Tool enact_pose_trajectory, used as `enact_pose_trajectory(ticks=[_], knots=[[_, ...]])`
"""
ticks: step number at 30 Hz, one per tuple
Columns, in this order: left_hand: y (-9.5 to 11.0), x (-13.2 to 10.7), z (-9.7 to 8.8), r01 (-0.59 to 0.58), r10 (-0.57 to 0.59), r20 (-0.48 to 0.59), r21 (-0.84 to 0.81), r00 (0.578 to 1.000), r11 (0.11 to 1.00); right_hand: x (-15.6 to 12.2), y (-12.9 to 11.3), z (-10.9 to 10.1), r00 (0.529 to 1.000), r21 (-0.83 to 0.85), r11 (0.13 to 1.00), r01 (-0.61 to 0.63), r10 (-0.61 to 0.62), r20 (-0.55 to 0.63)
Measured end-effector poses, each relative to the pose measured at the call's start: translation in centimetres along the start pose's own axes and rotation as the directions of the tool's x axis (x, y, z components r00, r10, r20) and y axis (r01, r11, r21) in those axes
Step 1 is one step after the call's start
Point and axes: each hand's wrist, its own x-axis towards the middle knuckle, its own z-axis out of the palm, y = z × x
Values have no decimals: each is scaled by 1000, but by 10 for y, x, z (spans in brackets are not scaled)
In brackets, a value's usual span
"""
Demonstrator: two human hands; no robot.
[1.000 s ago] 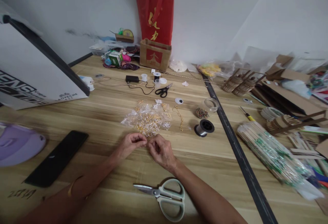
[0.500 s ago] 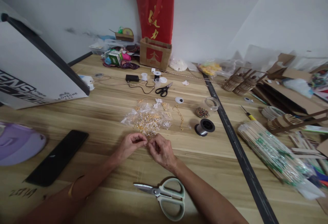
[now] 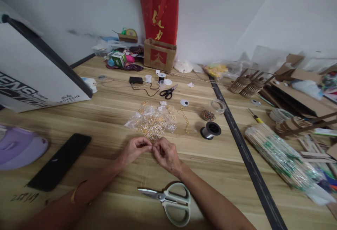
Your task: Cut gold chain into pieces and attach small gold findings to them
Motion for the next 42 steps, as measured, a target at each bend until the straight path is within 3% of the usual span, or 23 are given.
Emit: enact_pose_trajectory(ticks=[17, 31, 42], knots=[[-2, -1, -1, -27, 28, -7, 42, 1000, 999, -1, 3, 2, 1000, 11, 1000, 12, -11, -14], [-5, -1, -1, -124, 125, 5, 153, 992, 980, 0, 1, 0, 1000, -14, 1000, -10, 10, 7], [-3, -1, -2, -83, 82, 12, 100, 997, 992, 1, 0, 0, 999, 5, 1000, 7, -7, 39]])
